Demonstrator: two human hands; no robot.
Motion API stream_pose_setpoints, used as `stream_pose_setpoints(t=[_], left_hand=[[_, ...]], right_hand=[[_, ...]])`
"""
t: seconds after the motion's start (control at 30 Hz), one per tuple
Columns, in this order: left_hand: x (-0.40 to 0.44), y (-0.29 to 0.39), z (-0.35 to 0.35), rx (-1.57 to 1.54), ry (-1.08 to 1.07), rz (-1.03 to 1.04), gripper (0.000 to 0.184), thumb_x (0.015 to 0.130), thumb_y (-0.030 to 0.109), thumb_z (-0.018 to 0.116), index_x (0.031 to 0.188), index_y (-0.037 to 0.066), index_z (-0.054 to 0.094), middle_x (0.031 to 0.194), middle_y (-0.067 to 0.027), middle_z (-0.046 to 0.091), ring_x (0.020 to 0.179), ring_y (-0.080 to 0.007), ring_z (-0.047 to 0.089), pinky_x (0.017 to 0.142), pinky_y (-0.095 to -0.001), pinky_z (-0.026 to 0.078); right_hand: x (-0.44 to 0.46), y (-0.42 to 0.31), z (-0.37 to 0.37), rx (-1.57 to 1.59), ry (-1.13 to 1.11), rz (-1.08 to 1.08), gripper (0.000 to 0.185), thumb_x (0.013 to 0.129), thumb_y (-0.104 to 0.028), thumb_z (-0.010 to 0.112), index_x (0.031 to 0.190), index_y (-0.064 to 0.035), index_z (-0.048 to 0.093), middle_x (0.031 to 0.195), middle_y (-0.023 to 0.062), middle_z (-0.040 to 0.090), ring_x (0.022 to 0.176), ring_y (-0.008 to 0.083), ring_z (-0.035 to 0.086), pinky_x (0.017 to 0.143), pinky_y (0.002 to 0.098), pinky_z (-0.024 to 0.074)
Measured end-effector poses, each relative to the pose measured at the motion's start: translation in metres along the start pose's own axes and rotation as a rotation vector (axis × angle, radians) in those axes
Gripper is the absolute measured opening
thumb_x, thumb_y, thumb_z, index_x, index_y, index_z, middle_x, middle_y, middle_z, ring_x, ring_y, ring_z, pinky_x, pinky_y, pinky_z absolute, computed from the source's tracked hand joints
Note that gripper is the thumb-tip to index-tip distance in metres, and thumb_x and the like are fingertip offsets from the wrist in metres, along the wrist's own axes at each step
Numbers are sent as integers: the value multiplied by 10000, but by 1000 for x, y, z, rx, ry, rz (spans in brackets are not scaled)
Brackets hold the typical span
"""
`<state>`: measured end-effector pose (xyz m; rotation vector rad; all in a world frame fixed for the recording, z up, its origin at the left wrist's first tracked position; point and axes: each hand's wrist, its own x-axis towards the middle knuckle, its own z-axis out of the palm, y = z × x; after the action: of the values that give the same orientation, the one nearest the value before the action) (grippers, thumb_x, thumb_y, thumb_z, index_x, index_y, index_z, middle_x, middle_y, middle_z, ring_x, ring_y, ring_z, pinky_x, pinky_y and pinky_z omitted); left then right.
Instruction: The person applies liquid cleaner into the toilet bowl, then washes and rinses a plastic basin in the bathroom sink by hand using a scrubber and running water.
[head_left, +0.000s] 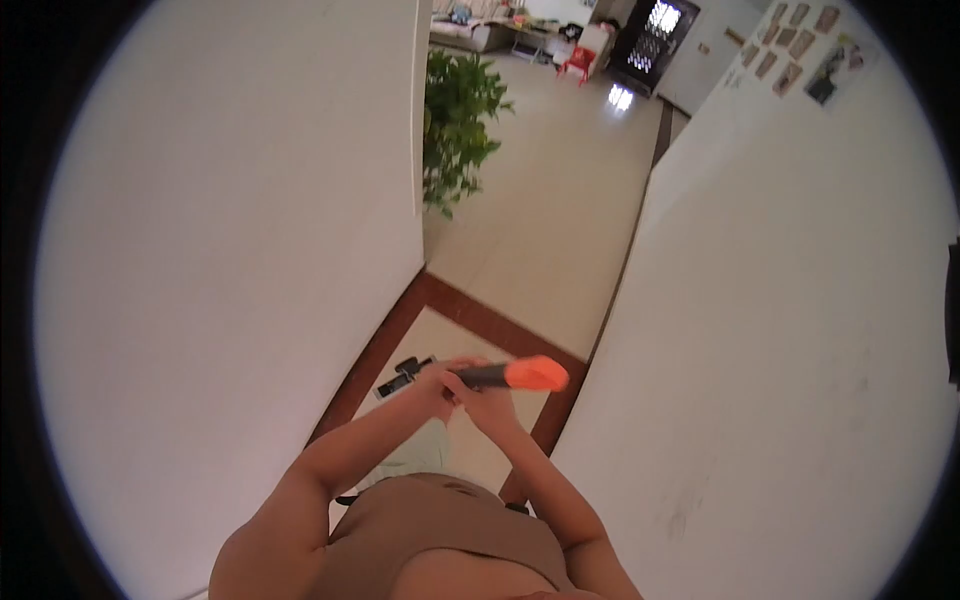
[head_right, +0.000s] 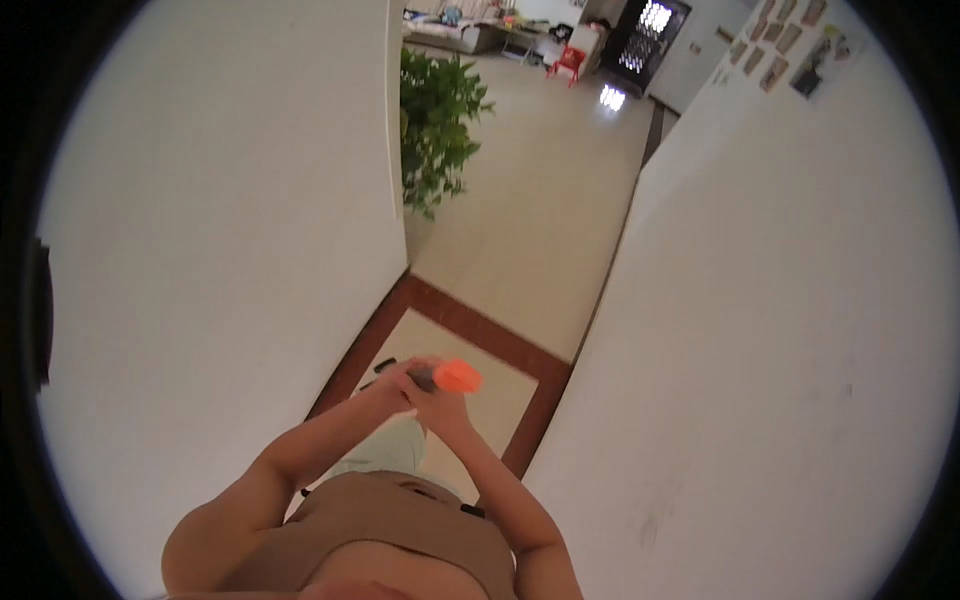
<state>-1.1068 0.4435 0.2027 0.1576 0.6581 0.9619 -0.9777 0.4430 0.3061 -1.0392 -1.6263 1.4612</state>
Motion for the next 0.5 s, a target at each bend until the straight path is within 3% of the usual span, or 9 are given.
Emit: stream_pose_setpoints(t=[0.07,0.1,0.13,0.2,0.27,0.3,0.47,0.5], left_hand=[[34,51,52,117,-91,-50,246,885,191,433,921,50,631,773,-61,600,573,-145,520,489,-271,389],[66,104,79,148,-99,-89,239,888,188,429,885,49,624,724,-58,585,539,-143,501,482,-266,376],[107,132,101,88,-125,-124,218,890,178,442,874,41,611,690,-55,552,517,-134,472,476,-261,374],[186,134,117,-27,-184,-205,183,894,158,466,854,24,584,623,-48,487,471,-116,416,464,-252,370],[270,169,177,116,-89,-251,198,888,184,454,757,58,532,555,-38,444,447,-139,413,468,-270,369],[285,156,202,198,-36,-266,222,885,197,448,709,76,506,521,-33,423,435,-151,412,469,-279,368],[435,227,263,424,-50,-496,248,927,295,479,937,55,538,838,-103,574,658,-201,544,617,-341,502],[470,254,263,532,-136,-390,262,924,302,490,961,48,544,865,-106,572,666,-201,544,633,-345,509]], right_hand=[[56,2,-33,13,-30,207,199,855,-153,657,945,10,588,761,54,612,579,99,561,517,235,461],[110,-11,-52,-83,11,140,156,874,-128,623,939,9,586,812,68,629,635,106,607,542,236,495],[147,-37,-78,16,85,151,136,869,-120,626,925,-1,592,801,64,630,662,110,616,595,243,510],[173,-42,-129,111,234,159,103,873,-97,610,912,-3,596,819,72,630,689,131,635,641,255,539],[235,-41,-195,131,388,155,84,888,-65,570,913,13,591,876,97,627,689,164,655,626,264,566],[227,-31,-223,128,433,115,80,887,-58,568,916,14,589,880,101,627,689,167,655,626,265,568],[331,-24,-349,48,577,4,37,857,-30,594,878,-4,608,831,88,636,669,142,643,635,254,537],[362,-25,-375,50,599,41,37,856,-32,595,875,-4,608,829,89,635,662,144,643,624,253,536]])
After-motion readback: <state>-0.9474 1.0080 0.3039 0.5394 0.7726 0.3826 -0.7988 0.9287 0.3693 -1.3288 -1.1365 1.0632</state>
